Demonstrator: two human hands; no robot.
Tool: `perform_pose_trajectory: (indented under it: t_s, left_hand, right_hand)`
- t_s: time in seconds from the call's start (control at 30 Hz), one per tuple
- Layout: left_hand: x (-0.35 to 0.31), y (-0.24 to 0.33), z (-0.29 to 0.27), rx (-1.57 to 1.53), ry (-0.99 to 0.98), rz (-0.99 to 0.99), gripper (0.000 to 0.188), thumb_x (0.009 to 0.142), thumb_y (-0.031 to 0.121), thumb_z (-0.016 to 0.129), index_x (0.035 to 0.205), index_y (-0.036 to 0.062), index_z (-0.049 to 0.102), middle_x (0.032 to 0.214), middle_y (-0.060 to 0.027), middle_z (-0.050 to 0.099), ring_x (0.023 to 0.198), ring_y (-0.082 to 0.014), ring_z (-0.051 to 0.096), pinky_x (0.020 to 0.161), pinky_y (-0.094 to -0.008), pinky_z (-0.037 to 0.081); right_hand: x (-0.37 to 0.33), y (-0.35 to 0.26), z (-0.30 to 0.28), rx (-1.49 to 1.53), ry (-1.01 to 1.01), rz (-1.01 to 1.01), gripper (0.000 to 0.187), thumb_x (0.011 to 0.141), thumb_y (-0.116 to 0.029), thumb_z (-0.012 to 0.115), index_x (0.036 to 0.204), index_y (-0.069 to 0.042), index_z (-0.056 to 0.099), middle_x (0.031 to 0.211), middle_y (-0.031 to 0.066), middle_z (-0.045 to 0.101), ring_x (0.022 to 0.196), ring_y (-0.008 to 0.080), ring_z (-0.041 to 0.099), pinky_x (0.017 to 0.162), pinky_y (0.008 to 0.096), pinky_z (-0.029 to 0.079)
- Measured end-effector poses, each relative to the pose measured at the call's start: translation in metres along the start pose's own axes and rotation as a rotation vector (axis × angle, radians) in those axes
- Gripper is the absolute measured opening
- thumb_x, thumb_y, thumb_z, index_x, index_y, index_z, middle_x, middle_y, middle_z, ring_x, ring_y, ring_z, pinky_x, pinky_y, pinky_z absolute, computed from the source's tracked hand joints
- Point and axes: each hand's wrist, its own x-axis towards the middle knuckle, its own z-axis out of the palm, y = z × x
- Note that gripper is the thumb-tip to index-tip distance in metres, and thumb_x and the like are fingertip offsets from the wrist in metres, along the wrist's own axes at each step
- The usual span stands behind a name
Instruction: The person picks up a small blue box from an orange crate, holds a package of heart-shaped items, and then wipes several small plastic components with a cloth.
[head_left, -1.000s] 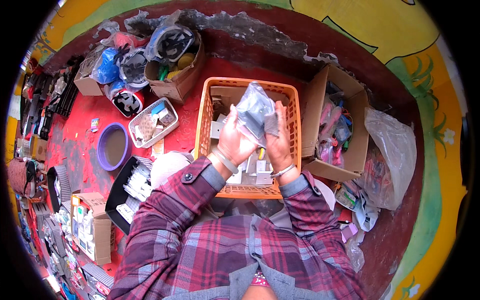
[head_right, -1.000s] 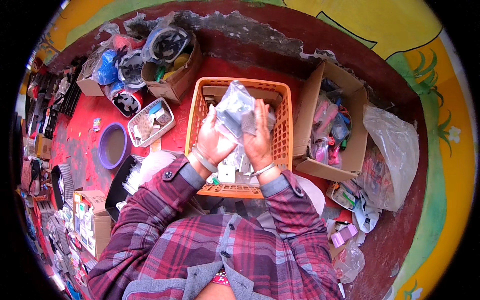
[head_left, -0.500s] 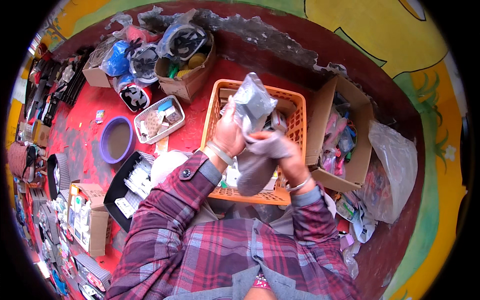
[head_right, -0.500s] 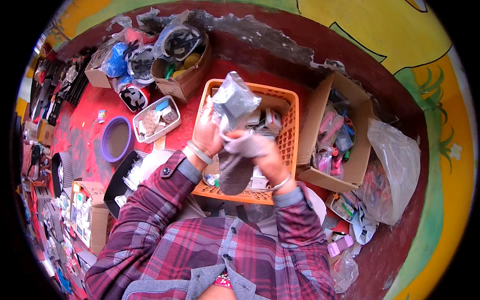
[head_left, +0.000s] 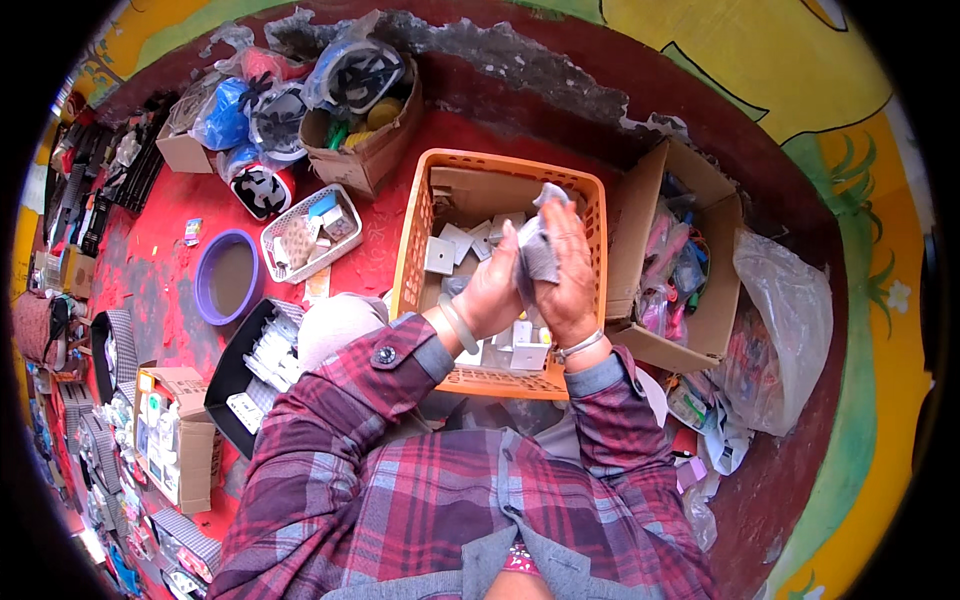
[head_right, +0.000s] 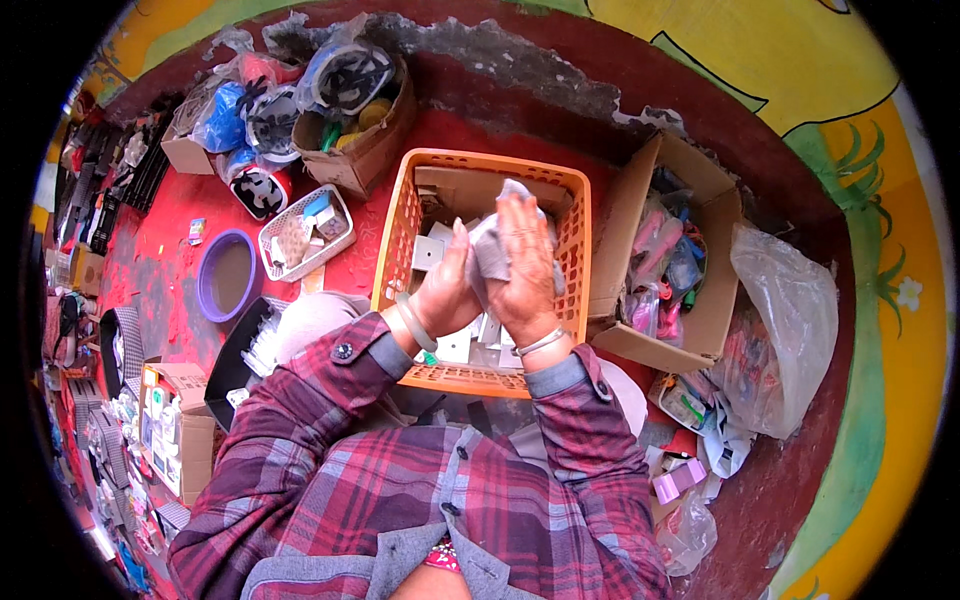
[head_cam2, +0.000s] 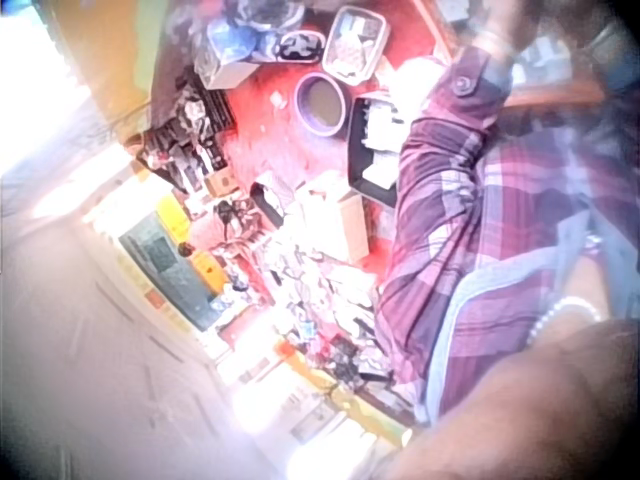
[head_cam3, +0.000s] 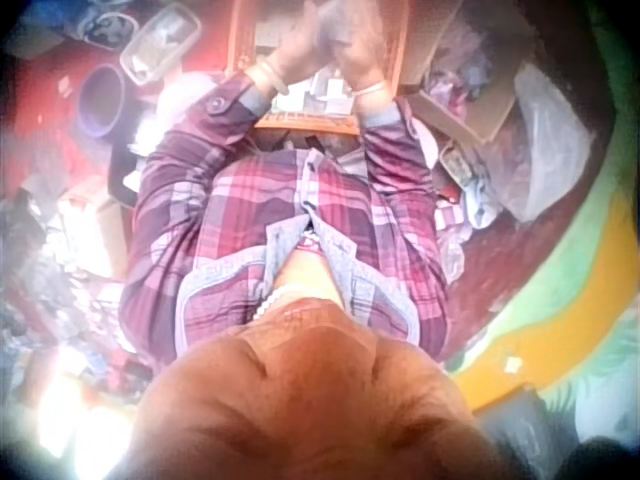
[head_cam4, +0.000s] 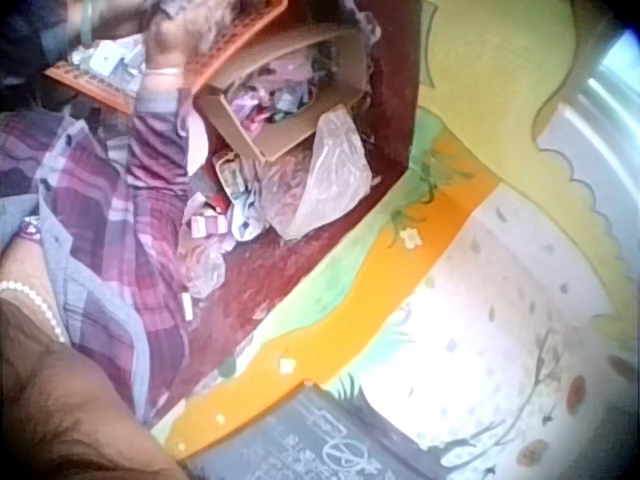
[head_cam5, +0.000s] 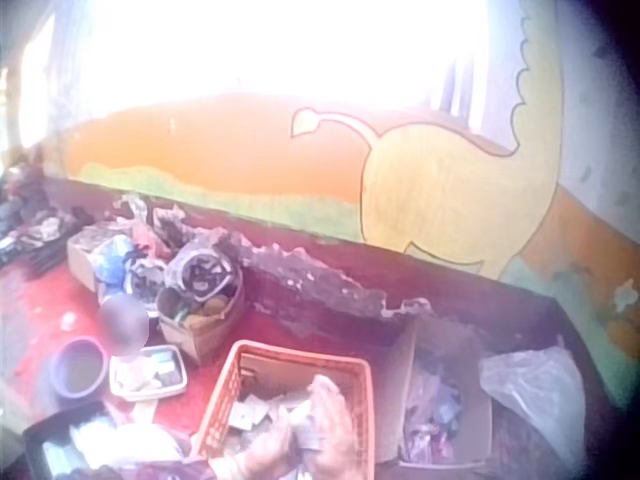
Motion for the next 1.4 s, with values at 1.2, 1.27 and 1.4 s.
perform_pose_trajectory:
  t_s: [1.2, 1.27, 1.4]
  left_hand:
    - [-0.004, 0.005, -0.009, -0.383, 0.081, -0.092, 0.046, 0.098, 0.035, 0.033, 0.134, 0.0079, 0.039, 0.135, -0.0084, 0.045, 0.124, -0.024, 0.043, 0.108, -0.0396, 0.028]
    - [-0.007, 0.007, -0.01, -0.358, 0.054, -0.135, 0.045, 0.098, 0.032, 0.033, 0.136, 0.0073, 0.037, 0.136, -0.0091, 0.044, 0.124, -0.0239, 0.043, 0.108, -0.0397, 0.029]
    - [-0.012, 0.011, -0.007, -0.385, -0.024, -0.2, 0.045, 0.098, 0.031, 0.033, 0.134, 0.0044, 0.04, 0.132, -0.0101, 0.048, 0.12, -0.0247, 0.047, 0.105, -0.04, 0.031]
  right_hand:
    - [0.0, -0.019, -0.003, -0.244, -0.121, -0.019, 0.052, 0.081, -0.016, 0.053, 0.132, -0.004, 0.044, 0.135, 0.0147, 0.045, 0.128, 0.0298, 0.039, 0.109, 0.0456, 0.019]
    - [0.008, -0.015, -0.007, -0.229, -0.038, 0.003, 0.049, 0.083, -0.016, 0.053, 0.13, -0.004, 0.046, 0.129, 0.0158, 0.05, 0.122, 0.0309, 0.045, 0.105, 0.0433, 0.027]
    - [0.014, 0.018, -0.012, 0.157, 0.063, 0.348, 0.034, 0.09, -0.02, 0.049, 0.117, 0.001, 0.056, 0.11, 0.0149, 0.062, 0.099, 0.0303, 0.06, 0.084, 0.0333, 0.046]
